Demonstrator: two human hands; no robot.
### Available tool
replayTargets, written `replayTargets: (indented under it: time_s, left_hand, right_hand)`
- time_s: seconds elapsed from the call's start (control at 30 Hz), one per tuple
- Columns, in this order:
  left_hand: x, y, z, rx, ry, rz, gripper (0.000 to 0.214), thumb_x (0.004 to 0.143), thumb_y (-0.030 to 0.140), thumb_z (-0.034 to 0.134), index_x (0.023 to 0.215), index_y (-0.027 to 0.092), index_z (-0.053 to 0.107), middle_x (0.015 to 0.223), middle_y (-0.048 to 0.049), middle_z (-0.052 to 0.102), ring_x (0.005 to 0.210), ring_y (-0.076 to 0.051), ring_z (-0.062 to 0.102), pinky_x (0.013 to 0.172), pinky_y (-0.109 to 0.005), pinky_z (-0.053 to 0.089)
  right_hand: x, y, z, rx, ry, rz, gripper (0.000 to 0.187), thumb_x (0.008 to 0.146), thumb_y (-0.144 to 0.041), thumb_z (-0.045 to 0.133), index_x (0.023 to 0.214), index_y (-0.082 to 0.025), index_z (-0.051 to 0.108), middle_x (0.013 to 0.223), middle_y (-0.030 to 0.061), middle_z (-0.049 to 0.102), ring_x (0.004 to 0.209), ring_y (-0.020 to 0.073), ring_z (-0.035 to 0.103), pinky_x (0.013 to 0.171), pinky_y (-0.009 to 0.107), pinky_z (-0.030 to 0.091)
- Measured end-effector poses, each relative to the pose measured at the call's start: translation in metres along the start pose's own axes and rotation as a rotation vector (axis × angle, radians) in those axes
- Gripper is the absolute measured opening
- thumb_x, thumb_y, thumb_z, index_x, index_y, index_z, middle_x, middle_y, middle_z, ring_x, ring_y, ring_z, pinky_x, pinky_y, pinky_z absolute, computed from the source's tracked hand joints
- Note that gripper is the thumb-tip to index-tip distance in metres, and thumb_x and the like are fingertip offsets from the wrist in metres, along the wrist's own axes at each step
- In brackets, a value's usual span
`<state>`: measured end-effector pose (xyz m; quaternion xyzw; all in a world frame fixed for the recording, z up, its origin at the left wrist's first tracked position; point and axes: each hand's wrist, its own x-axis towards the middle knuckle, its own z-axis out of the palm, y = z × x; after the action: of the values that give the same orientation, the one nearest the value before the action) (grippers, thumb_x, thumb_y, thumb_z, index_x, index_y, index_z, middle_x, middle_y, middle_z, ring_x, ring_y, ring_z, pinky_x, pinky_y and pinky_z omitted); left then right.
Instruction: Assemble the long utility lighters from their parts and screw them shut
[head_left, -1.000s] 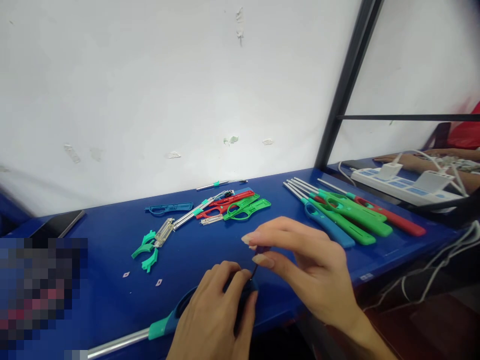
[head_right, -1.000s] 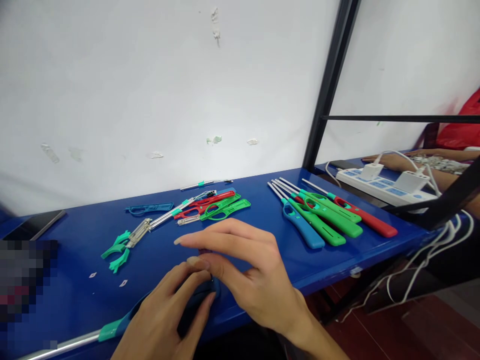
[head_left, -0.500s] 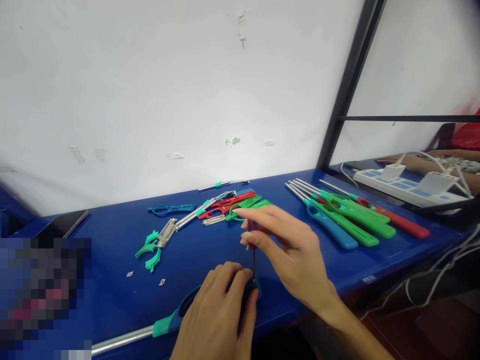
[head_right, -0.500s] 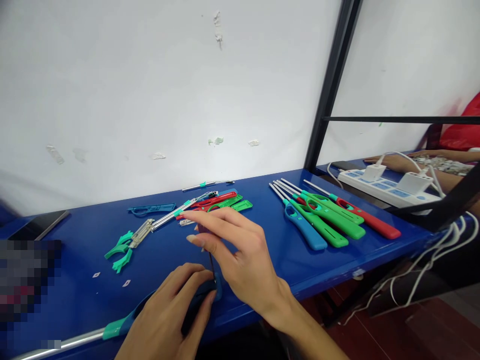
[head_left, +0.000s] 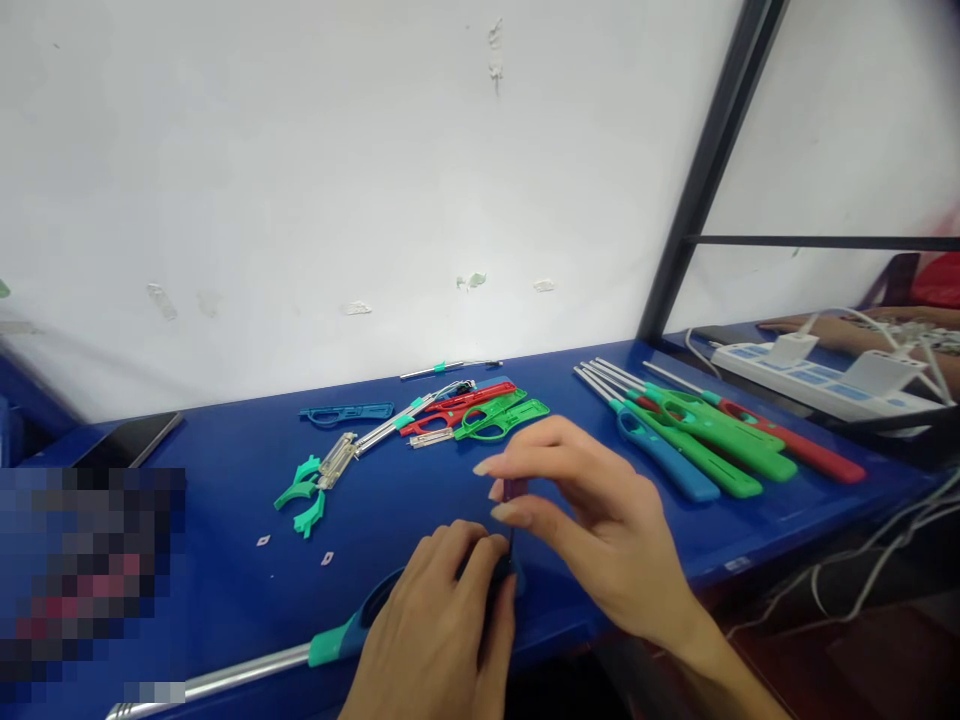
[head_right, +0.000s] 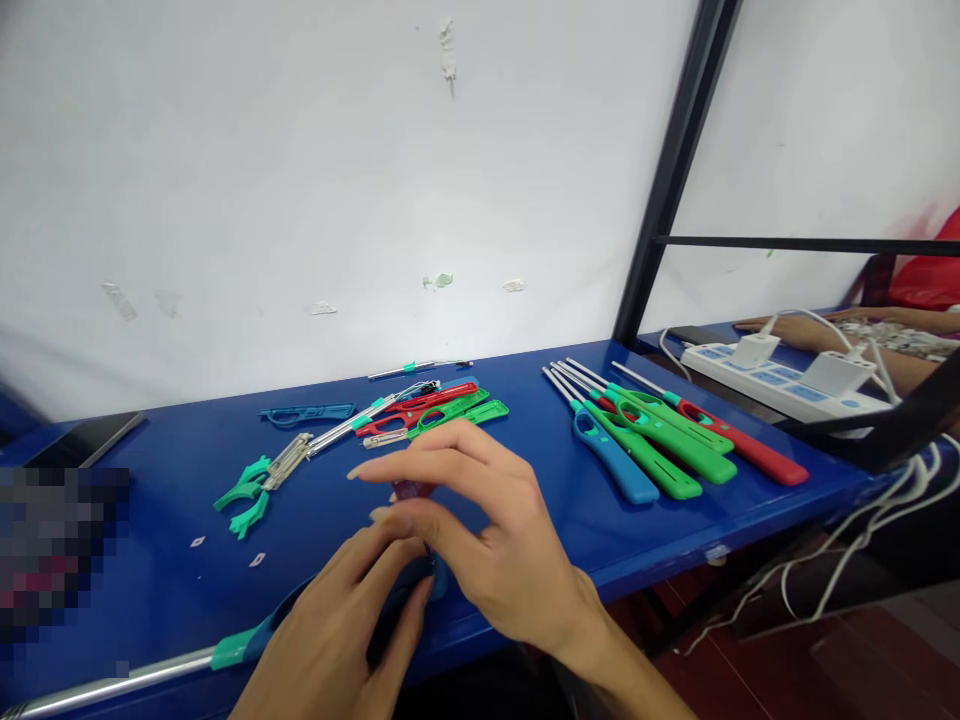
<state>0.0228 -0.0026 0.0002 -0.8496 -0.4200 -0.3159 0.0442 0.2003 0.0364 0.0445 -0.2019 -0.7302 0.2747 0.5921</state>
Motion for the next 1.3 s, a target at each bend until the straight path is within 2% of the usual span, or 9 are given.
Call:
replayTargets:
  time_s: [0.23, 0.37, 0.5, 0.67, 0.8, 0.93, 1.1, 1.23, 1.3]
  left_hand:
    - [-0.0011, 0.0007, -0.0018, -0.001, -0.013, 0.0, 0.019, 0.1, 0.013, 0.046, 0.113, 0.025, 0.054, 0.103, -0.0069, 0.073, 0.087, -0.027, 0.076, 0.077, -0.047, 0.067]
    - [-0.0005, 0.001, -0.0028, 0.012, 0.031, 0.006, 0.026, 0.098, 0.011, 0.046, 0.119, 0.025, 0.053, 0.103, -0.0074, 0.074, 0.085, -0.028, 0.077, 0.073, -0.045, 0.068]
    - [0.0011, 0.0005, -0.0018, 0.02, 0.02, 0.015, 0.025, 0.097, 0.011, 0.047, 0.117, 0.025, 0.054, 0.105, -0.0089, 0.075, 0.088, -0.029, 0.078, 0.076, -0.047, 0.069]
    - [0.0013, 0.0014, -0.0016, -0.013, 0.041, 0.023, 0.025, 0.096, 0.01, 0.045, 0.113, 0.026, 0.054, 0.105, -0.0082, 0.076, 0.088, -0.029, 0.078, 0.075, -0.049, 0.069]
    - [0.0002, 0.002, -0.0023, -0.008, 0.002, -0.001, 0.025, 0.097, 0.01, 0.046, 0.116, 0.024, 0.056, 0.105, -0.0088, 0.075, 0.09, -0.03, 0.078, 0.075, -0.05, 0.069]
    - [0.0004, 0.0017, -0.003, -0.028, 0.021, 0.006, 0.025, 0.097, 0.009, 0.045, 0.114, 0.025, 0.055, 0.103, -0.0073, 0.075, 0.087, -0.029, 0.078, 0.073, -0.051, 0.069]
    - [0.0014, 0.0007, -0.0038, -0.01, -0.025, -0.005, 0.027, 0.098, 0.011, 0.047, 0.121, 0.024, 0.056, 0.11, -0.0101, 0.076, 0.095, -0.031, 0.078, 0.079, -0.052, 0.069]
    - [0.0009, 0.0006, -0.0033, -0.017, 0.01, 0.003, 0.029, 0.097, 0.011, 0.045, 0.118, 0.025, 0.058, 0.108, -0.0092, 0.076, 0.093, -0.03, 0.078, 0.077, -0.051, 0.069]
    - [0.0003, 0.0009, -0.0029, -0.036, -0.003, -0.012, 0.026, 0.097, 0.011, 0.045, 0.114, 0.025, 0.06, 0.106, -0.0086, 0.075, 0.091, -0.029, 0.078, 0.077, -0.048, 0.069]
  right_hand:
    - [-0.0013, 0.0038, 0.0011, 0.081, -0.082, -0.028, 0.033, 0.107, -0.014, 0.06, 0.131, -0.03, 0.075, 0.118, 0.006, 0.074, 0.102, 0.0193, 0.071, 0.088, 0.034, 0.061]
    - [-0.0017, 0.0038, -0.0002, 0.023, -0.029, -0.052, 0.03, 0.1, -0.018, 0.074, 0.127, -0.031, 0.078, 0.112, 0.0042, 0.07, 0.097, 0.0183, 0.069, 0.087, 0.032, 0.06]
    - [-0.0004, 0.0042, 0.0001, 0.078, -0.14, -0.091, 0.039, 0.107, -0.013, 0.058, 0.138, -0.03, 0.073, 0.12, 0.0056, 0.076, 0.108, 0.02, 0.072, 0.095, 0.035, 0.059]
    - [-0.0007, 0.0054, 0.0022, 0.087, -0.075, -0.111, 0.033, 0.096, -0.017, 0.08, 0.126, -0.03, 0.08, 0.108, 0.002, 0.072, 0.092, 0.0151, 0.068, 0.083, 0.026, 0.058]
    - [-0.0019, 0.0044, 0.0006, 0.152, -0.153, -0.075, 0.035, 0.11, -0.016, 0.057, 0.136, -0.032, 0.075, 0.118, 0.0037, 0.073, 0.1, 0.0165, 0.069, 0.086, 0.029, 0.058]
    - [-0.0023, 0.0039, -0.0023, 0.079, -0.068, -0.052, 0.031, 0.098, -0.018, 0.078, 0.124, -0.035, 0.081, 0.103, -0.0005, 0.064, 0.092, 0.0141, 0.064, 0.085, 0.026, 0.055]
    - [-0.0024, 0.0022, -0.0041, 0.106, -0.192, -0.057, 0.04, 0.111, -0.015, 0.053, 0.14, -0.035, 0.072, 0.12, 0.0035, 0.069, 0.104, 0.0167, 0.068, 0.091, 0.03, 0.057]
    - [-0.0028, 0.002, -0.0024, 0.024, -0.08, -0.079, 0.035, 0.098, -0.017, 0.078, 0.126, -0.037, 0.081, 0.104, -0.0008, 0.065, 0.094, 0.0139, 0.065, 0.085, 0.025, 0.056]
    - [-0.0028, 0.0024, -0.0028, 0.018, -0.104, -0.061, 0.031, 0.102, -0.023, 0.073, 0.13, -0.035, 0.079, 0.11, 0.0015, 0.064, 0.097, 0.0157, 0.064, 0.085, 0.027, 0.057]
